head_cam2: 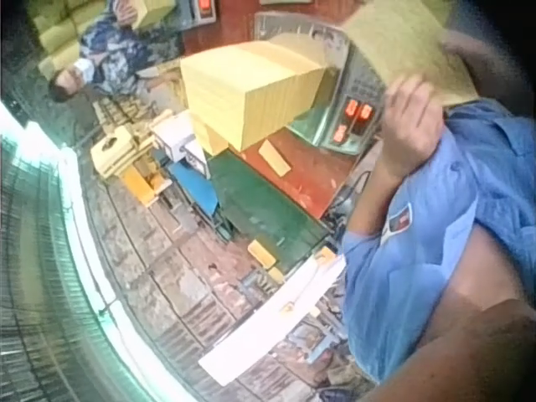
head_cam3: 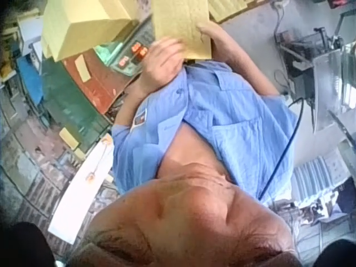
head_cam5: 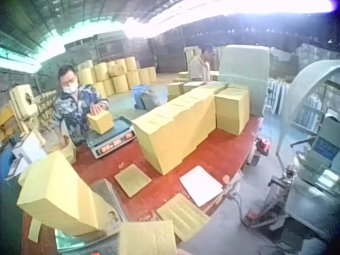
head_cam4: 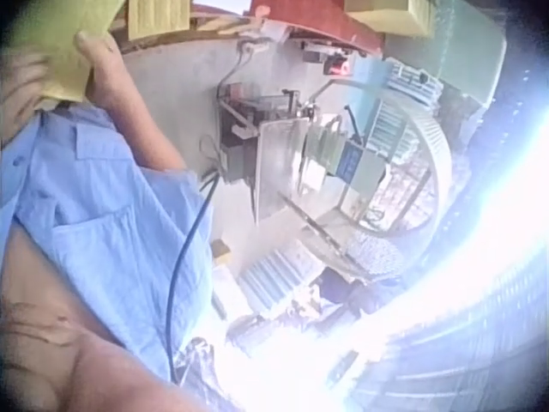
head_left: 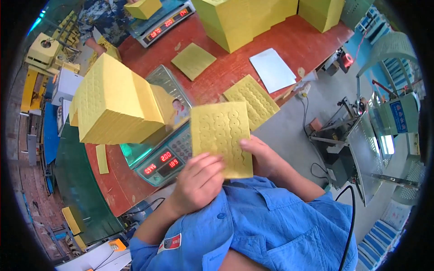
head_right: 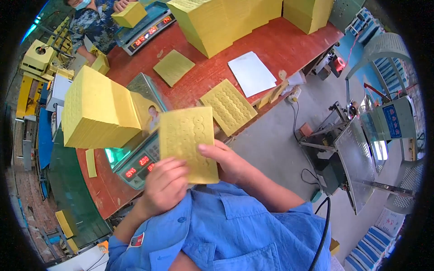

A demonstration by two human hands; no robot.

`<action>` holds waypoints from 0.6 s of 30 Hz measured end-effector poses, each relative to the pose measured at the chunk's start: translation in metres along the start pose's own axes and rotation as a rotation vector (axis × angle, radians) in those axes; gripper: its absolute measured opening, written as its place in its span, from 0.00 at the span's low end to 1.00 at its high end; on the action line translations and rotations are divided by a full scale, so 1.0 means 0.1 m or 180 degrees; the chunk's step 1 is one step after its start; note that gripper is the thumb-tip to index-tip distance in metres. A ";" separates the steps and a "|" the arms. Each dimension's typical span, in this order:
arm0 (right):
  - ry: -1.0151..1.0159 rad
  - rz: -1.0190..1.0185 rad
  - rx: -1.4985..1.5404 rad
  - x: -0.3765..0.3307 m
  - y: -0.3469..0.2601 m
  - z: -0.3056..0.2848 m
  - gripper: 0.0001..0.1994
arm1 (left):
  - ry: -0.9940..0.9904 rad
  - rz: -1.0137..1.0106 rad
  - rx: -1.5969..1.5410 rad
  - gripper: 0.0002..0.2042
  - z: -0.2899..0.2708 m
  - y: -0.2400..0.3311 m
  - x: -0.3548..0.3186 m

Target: The recorder is weighing and sorting stacks of yellow paper blocks in a paper mill.

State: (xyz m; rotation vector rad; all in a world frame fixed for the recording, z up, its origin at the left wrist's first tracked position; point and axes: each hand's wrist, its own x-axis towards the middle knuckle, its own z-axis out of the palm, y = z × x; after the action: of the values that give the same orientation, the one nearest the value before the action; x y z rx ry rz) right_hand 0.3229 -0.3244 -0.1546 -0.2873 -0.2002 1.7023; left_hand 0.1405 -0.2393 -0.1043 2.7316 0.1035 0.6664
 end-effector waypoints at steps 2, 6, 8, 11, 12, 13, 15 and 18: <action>0.1068 0.0232 -0.1114 -0.05 -0.10 -0.30 0.20 | -0.0144 -0.0022 -0.0110 0.11 0.37 -0.10 0.04; 0.1978 -0.0272 -0.0723 -0.32 -0.18 -0.67 0.18 | 0.0297 -0.1050 -0.0480 0.18 0.82 -0.11 0.05; 0.1825 -0.0437 -0.0730 -0.47 -0.21 -0.84 0.18 | 0.0917 -0.3021 -0.3244 0.19 1.13 -0.14 -0.07; 0.2051 -0.0794 -0.0679 -0.54 -0.20 -0.81 0.19 | 0.0257 -0.4177 -0.5453 0.17 1.29 -0.20 0.00; 0.2017 -0.0825 -0.0849 -0.57 -0.18 -0.84 0.21 | 0.0160 -0.4354 -0.5641 0.15 1.35 -0.17 0.05; 0.1978 -0.0861 -0.1020 -0.58 -0.20 -0.86 0.23 | 0.0217 -0.4368 -0.5599 0.15 1.34 -0.17 0.08; 0.1865 -0.1122 -0.1134 -0.58 -0.34 -0.91 0.25 | 0.0219 -0.3647 -0.4422 0.12 1.27 -0.20 0.19; 0.1485 -0.1437 -0.1423 -0.57 -0.82 -0.81 0.28 | -0.0321 -0.3235 -0.2229 0.11 0.93 -0.35 0.31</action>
State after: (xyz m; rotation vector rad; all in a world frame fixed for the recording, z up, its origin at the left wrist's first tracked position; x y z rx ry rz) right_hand 0.4328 -0.3714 -0.2037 -0.8903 -0.2731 1.0932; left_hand 0.2109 -0.2297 -0.1805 1.6975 0.9459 0.1867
